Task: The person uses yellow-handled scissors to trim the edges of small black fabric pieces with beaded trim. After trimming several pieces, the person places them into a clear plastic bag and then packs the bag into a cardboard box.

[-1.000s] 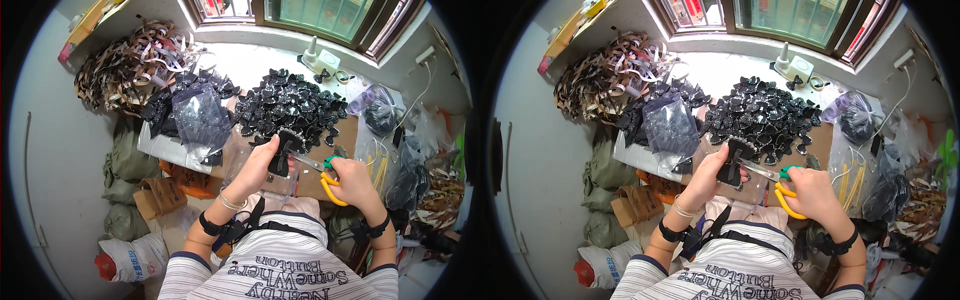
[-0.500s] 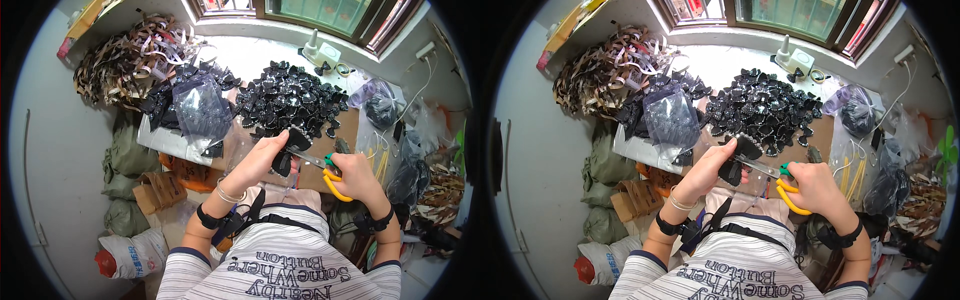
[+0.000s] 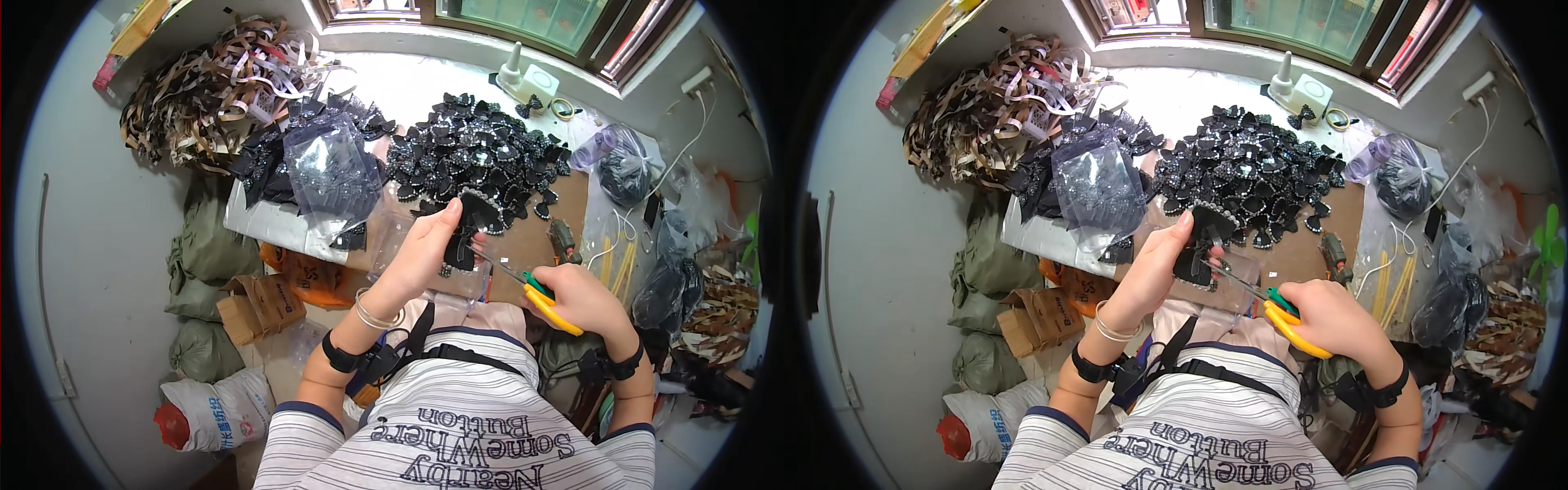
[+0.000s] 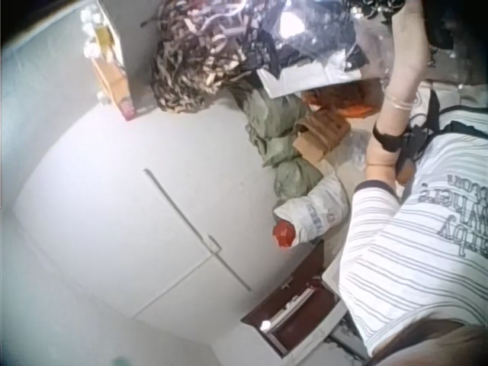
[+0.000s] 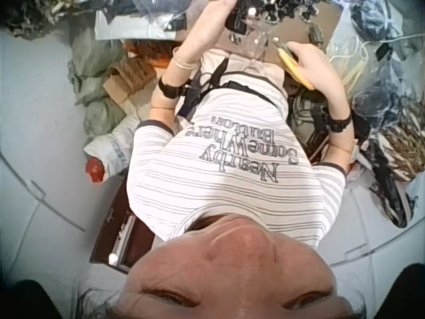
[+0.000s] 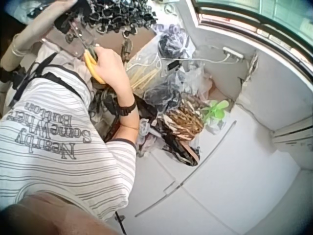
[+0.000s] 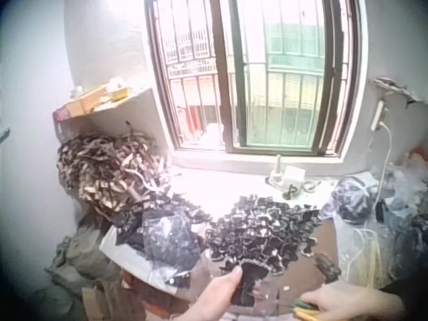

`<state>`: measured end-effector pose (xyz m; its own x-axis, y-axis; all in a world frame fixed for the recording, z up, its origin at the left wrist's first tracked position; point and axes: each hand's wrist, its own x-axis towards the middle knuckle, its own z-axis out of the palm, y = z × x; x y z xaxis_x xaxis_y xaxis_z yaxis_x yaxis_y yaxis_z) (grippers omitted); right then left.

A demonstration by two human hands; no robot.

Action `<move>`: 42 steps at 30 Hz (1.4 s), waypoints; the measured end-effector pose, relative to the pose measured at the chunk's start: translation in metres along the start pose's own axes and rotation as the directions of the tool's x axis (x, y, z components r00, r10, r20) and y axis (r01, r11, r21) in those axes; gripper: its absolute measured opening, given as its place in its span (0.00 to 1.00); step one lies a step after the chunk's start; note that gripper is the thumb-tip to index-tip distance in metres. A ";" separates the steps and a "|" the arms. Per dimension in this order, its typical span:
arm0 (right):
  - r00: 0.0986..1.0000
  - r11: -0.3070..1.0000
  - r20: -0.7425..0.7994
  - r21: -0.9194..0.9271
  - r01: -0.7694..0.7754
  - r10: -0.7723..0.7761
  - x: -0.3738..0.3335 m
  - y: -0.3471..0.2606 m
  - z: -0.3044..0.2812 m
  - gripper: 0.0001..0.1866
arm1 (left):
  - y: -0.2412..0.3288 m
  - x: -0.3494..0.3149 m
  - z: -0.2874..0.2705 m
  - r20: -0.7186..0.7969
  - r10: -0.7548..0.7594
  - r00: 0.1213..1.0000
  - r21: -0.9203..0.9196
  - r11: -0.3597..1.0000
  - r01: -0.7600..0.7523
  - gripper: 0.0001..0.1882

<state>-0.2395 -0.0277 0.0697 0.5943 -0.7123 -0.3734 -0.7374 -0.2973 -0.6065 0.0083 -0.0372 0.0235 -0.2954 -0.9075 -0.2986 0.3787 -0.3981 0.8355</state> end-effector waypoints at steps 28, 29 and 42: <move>0.984 0.799 0.179 0.588 -0.129 0.027 0.010 0.007 0.014 0.08 | -0.010 0.007 0.005 -0.054 -0.049 0.997 -0.173 0.984 0.039 0.26; 0.986 0.795 0.162 0.593 -0.128 0.038 0.009 0.010 0.017 0.10 | -0.015 0.018 -0.001 -0.056 -0.028 0.998 -0.165 0.986 0.018 0.26; 0.887 0.606 -0.044 0.745 -0.278 0.460 -0.038 0.046 0.065 0.11 | -0.154 0.138 -0.091 0.047 -0.058 0.997 0.941 0.337 -0.025 0.22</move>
<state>-0.2746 0.0270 0.0100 0.1735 -0.7965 -0.5793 -0.3730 0.4912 -0.7871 -0.0105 -0.1137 -0.1882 -0.3580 -0.8756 -0.3241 -0.6906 0.0147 0.7231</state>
